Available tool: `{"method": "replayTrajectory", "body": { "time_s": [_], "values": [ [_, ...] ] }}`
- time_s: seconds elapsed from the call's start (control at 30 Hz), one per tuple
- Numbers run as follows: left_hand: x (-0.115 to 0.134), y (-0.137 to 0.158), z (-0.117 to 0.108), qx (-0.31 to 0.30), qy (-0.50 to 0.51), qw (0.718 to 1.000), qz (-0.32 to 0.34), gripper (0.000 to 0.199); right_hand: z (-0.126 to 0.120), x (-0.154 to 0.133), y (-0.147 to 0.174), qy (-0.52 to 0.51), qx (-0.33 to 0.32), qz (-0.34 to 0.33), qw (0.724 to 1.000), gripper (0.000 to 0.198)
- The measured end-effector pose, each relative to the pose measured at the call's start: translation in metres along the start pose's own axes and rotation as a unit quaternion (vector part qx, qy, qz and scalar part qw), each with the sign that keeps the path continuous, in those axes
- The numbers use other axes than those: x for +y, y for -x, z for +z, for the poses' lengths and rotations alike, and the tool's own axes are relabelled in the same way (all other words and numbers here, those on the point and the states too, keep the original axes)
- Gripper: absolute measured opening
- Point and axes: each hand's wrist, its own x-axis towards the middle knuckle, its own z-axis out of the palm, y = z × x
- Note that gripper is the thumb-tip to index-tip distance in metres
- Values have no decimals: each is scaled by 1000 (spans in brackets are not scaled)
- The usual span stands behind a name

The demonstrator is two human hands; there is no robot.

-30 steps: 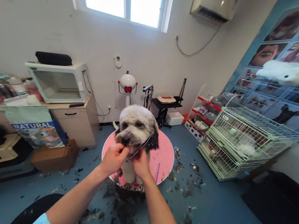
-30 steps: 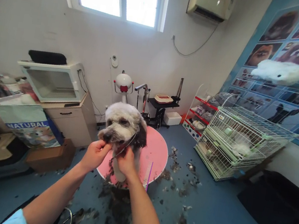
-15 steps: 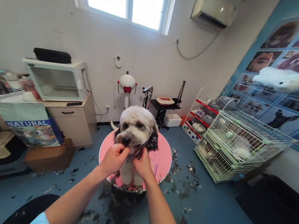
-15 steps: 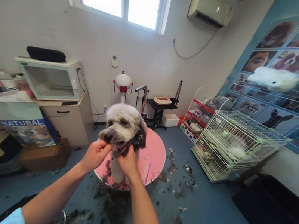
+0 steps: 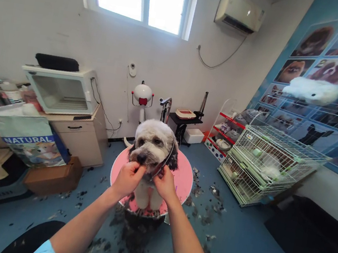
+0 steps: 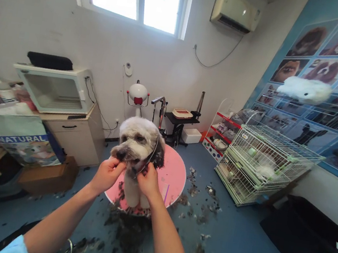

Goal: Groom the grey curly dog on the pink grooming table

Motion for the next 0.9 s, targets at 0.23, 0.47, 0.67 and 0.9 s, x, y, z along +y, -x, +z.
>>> {"method": "replayTrajectory", "body": {
  "time_s": [0.23, 0.47, 0.67, 0.9],
  "values": [
    [-4, 0, -1, 1, 16, 1000, -17, 39, -2, 6, 0, 70, 5, -10, 997, 31],
    [-11, -8, -4, 33, 38, 998, -43, 37, 11, 10, 3, 18, 35, -12, 999, 28],
    [-24, -18, -11, 60, 65, 996, -24, 37, 37, 8, 21, 37, 63, -12, 997, 26],
    [-21, -22, -13, 43, 64, 997, -12, 38, 42, 8, 7, 80, 75, -15, 994, 26]
  ]
}}
